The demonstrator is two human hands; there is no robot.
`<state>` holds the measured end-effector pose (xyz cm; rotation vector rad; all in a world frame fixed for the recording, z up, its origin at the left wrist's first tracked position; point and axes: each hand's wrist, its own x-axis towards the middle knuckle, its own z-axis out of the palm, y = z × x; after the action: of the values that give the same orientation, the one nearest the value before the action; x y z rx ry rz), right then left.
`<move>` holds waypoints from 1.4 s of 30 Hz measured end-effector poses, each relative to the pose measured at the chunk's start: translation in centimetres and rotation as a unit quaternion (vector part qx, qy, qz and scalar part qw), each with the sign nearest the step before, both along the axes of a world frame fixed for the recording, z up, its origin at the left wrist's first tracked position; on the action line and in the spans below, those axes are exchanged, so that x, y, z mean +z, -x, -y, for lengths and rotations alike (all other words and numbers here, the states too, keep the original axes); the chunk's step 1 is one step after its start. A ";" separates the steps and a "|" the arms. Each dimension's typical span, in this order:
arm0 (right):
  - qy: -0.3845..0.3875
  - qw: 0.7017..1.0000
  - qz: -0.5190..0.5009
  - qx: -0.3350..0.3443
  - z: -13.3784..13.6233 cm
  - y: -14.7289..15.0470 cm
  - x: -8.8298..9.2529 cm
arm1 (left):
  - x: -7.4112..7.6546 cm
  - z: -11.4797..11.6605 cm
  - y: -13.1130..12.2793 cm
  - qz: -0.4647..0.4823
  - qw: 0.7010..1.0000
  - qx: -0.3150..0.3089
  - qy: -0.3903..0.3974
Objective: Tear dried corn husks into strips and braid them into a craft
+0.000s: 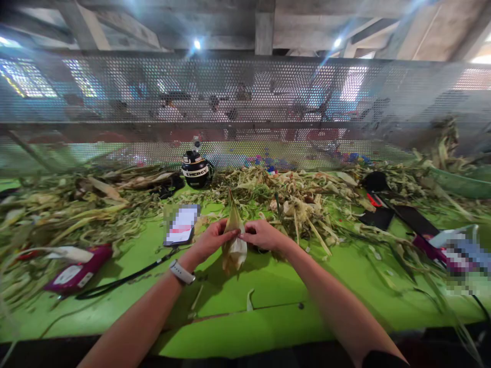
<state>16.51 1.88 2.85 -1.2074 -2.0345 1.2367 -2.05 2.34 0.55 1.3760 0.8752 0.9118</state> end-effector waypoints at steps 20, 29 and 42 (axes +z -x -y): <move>-0.196 0.892 0.399 -0.078 1.9 3.1 -0.8 | -0.5 0.3 0.4 -0.297 0.930 -0.024 -0.213; -0.162 0.915 0.336 -0.154 0.1 1.0 -0.8 | 2.8 1.4 3.4 0.008 0.988 -0.152 -0.023; 0.005 0.942 0.016 -0.335 -2.9 -2.7 -0.8 | 4.1 -0.8 9.1 0.594 0.796 -0.114 -0.023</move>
<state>19.22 4.73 2.04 -1.7316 -1.4267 0.8841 -11.18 3.14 4.61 0.6505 -0.2857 1.3320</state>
